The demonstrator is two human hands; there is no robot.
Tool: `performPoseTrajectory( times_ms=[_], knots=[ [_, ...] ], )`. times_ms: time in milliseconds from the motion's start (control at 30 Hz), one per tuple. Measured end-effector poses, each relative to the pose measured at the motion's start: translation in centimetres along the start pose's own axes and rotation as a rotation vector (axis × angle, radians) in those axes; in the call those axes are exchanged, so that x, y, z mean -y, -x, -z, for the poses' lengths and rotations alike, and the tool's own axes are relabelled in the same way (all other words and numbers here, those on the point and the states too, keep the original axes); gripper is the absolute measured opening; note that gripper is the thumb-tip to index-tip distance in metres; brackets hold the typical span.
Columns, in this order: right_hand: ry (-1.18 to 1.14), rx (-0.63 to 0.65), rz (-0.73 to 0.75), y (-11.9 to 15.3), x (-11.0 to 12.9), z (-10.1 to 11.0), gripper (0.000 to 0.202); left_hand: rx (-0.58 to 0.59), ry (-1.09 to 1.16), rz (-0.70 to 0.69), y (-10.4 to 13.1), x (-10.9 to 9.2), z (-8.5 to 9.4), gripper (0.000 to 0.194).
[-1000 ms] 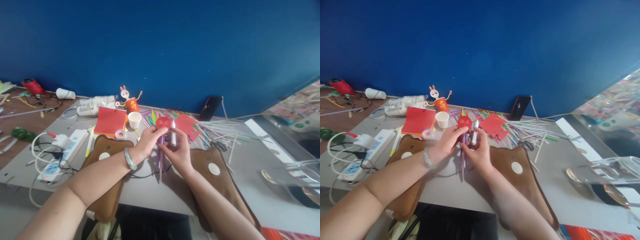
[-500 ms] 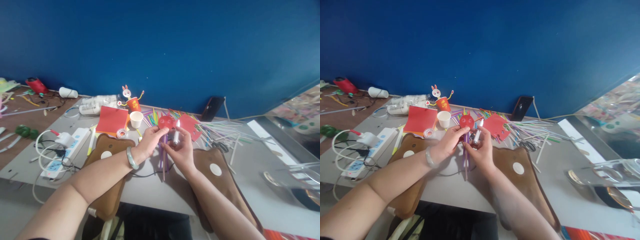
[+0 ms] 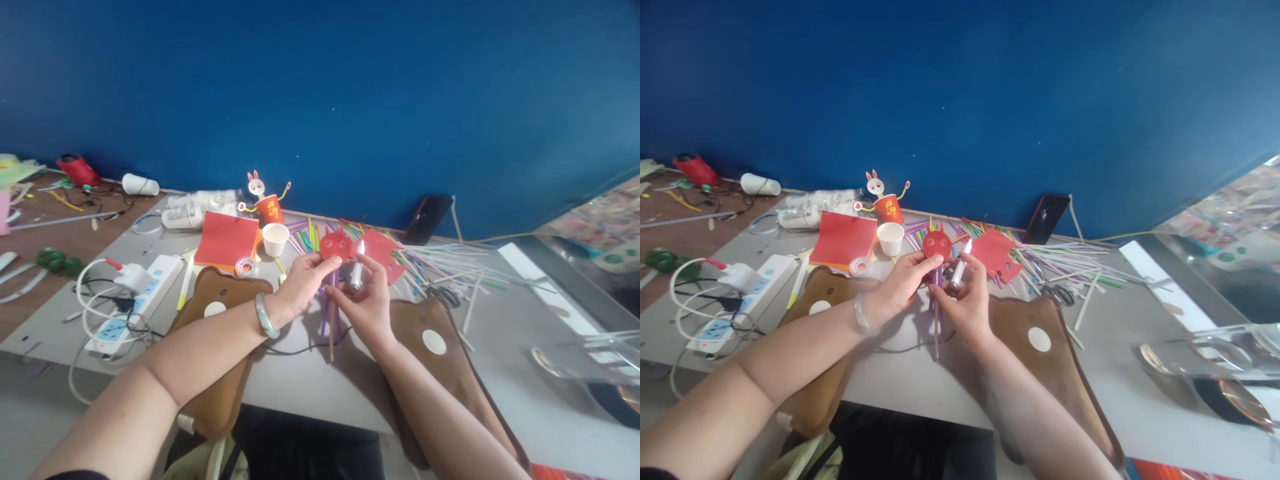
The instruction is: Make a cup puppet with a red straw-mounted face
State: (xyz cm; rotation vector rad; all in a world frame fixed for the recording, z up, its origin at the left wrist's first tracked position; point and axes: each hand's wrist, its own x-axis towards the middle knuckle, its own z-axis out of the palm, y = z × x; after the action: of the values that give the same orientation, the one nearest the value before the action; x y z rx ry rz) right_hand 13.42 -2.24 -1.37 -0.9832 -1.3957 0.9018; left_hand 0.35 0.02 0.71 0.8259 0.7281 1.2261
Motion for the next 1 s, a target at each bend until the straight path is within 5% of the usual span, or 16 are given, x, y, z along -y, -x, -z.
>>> performPoseTrajectory(
  times_ms=[1000],
  knots=[
    [0.039,0.049,0.058,0.52,0.26,-0.43,0.065,-0.084,-0.045,-0.085,0.22,-0.07,-0.14,0.029]
  ],
)
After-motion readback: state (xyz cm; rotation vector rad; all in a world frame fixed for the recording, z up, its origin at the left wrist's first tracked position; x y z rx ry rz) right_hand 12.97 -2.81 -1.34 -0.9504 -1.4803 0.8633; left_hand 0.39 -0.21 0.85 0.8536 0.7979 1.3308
